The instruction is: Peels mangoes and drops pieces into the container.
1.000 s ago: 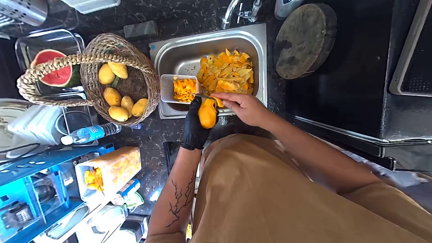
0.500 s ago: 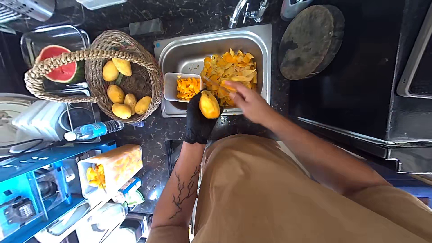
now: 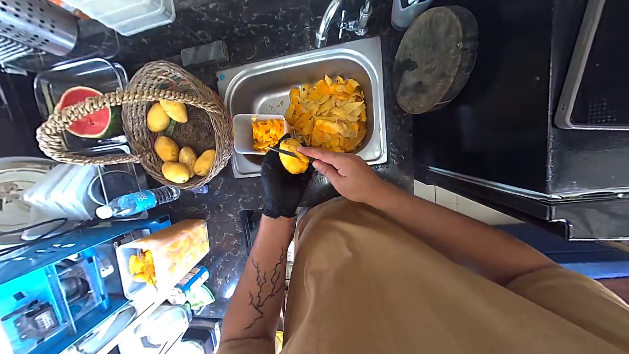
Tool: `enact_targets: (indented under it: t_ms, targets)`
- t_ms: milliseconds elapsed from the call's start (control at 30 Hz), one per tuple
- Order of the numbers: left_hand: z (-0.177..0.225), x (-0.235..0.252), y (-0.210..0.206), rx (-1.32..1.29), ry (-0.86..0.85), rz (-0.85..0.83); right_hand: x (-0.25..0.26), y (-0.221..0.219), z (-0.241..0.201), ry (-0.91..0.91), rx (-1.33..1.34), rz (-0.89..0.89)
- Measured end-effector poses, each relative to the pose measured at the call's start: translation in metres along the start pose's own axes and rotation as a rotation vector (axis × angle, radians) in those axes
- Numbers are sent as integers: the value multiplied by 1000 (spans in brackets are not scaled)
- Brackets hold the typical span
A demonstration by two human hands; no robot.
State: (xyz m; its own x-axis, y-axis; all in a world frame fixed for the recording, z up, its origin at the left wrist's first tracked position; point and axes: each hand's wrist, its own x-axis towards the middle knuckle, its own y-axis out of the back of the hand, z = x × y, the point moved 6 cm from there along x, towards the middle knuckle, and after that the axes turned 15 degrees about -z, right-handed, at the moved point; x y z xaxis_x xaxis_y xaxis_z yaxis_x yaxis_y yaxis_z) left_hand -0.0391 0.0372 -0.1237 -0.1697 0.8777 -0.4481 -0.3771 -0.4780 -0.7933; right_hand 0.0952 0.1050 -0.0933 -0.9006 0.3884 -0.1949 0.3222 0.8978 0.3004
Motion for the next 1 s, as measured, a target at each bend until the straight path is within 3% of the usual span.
enact_targets:
  t_ms: [100,167,233,367,467,533,600,767,867,1000]
  targets:
    - [12,-12,4,150,101,-257,2,5,3,-12,361,-187]
    - [12,-15,7,490,185,-263,2,3,3,0,451,-280]
    - [6,-12,9,634,239,-230,1,5,4,3,372,-289]
    - [-1,-15,14,411,227,-282,11,28,18,-64,286,-117]
    - [-1,-26,12,346,203,-380,20,54,57,-186,297,83]
    - [1,-31,8,364,197,-417,22,66,82,-333,167,40]
    - [5,-28,6,417,211,-408,20,60,79,-396,68,-47]
    - [13,-22,15,551,256,-243,2,14,2,-151,-6,-235]
    - [14,-25,19,669,270,-268,-1,0,-11,-80,-243,-283]
    - [20,-23,15,887,272,-199,-1,-3,-12,4,-410,-178]
